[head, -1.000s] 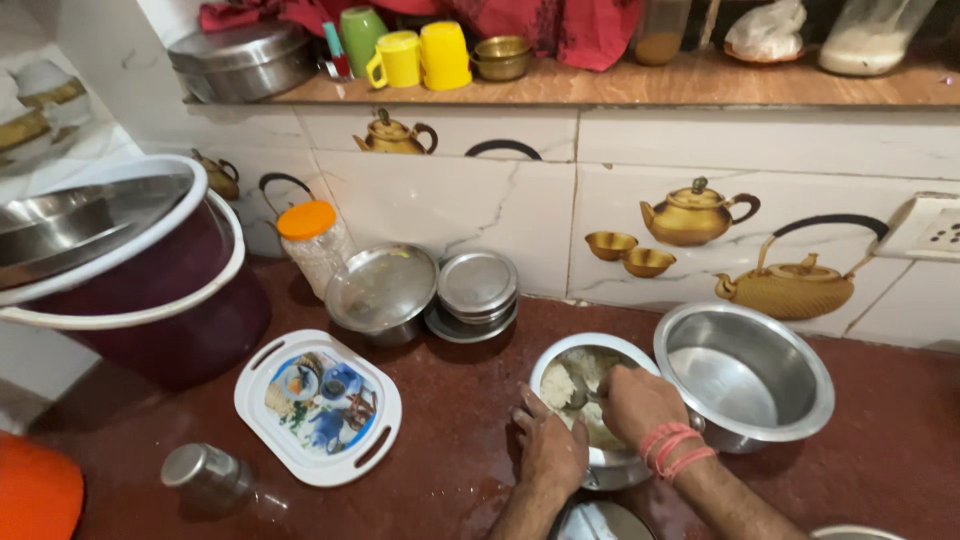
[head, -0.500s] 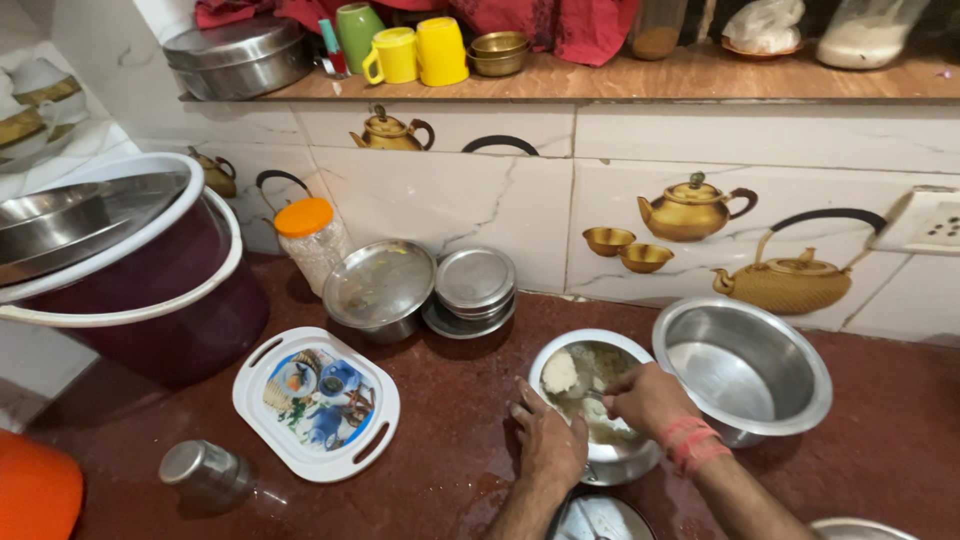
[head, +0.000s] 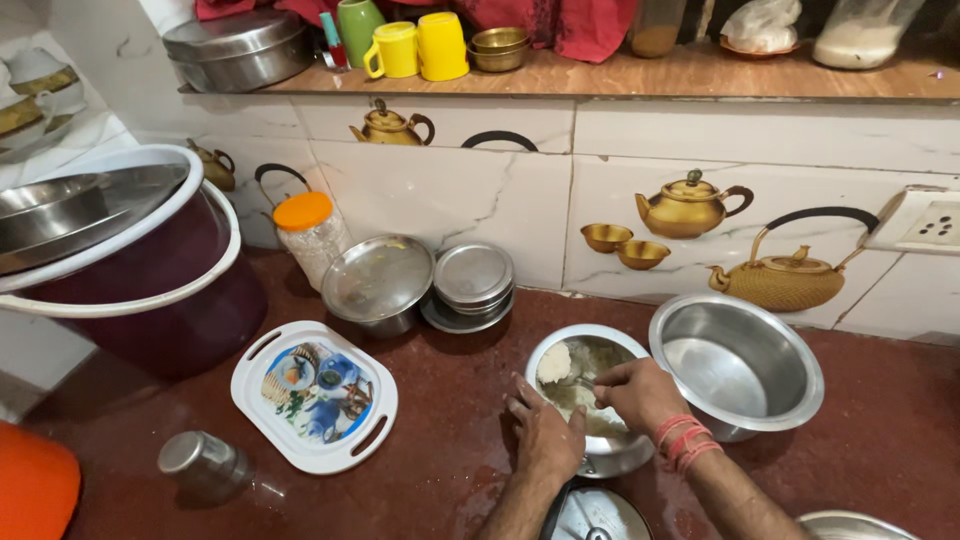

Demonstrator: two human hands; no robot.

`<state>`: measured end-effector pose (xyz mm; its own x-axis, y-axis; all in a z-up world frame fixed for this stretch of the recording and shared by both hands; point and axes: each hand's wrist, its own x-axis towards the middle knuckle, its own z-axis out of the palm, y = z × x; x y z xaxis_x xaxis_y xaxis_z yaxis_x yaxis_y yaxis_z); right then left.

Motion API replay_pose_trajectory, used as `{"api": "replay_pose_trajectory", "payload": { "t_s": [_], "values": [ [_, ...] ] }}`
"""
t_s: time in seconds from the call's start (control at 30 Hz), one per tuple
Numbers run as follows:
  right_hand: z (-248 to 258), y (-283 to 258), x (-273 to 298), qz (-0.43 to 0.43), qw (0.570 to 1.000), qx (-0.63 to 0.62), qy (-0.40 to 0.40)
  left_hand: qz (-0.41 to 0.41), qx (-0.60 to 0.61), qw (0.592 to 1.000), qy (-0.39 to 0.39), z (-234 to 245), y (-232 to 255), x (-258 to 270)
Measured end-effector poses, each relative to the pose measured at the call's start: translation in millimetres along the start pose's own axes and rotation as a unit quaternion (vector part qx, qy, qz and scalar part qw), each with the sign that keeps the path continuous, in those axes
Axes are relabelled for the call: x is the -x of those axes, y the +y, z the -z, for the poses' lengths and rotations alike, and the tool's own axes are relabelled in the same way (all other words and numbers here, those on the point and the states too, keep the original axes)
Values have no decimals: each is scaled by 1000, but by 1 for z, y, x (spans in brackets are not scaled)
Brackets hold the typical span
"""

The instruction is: The person pries open the lid of a small pressure cooker on the kitchen counter using a knife, then repeatedly scoops cooked rice out of the cooker with a spoon into a large metal bowl, steadying the cooker with the other hand.

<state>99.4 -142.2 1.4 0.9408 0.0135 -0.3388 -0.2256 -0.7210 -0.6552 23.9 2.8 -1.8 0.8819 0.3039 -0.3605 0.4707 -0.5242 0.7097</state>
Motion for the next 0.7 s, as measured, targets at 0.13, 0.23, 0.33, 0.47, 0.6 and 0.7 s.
{"api": "replay_pose_trajectory", "payload": {
  "t_s": [0.13, 0.23, 0.33, 0.47, 0.6, 0.7],
  "values": [
    [8, 0, 2, 17, 1000, -20, 0, -2, 10, 1000, -12, 2, 1, -4],
    [6, 3, 6, 23, 999, -24, 13, -43, -34, 998, 29, -6, -5, -6],
    [-3, -4, 5, 25, 999, -18, 26, -96, -52, 992, 61, -9, -10, -10],
    [-3, -2, 9, 48, 998, -36, 27, -57, -34, 997, 30, -8, -11, -11],
    [4, 7, 15, 34, 998, -42, 18, -57, -31, 998, 24, -6, -7, -8],
    [9, 10, 18, 11, 998, -61, 23, -42, -14, 999, 14, -2, -4, -3]
  ]
}}
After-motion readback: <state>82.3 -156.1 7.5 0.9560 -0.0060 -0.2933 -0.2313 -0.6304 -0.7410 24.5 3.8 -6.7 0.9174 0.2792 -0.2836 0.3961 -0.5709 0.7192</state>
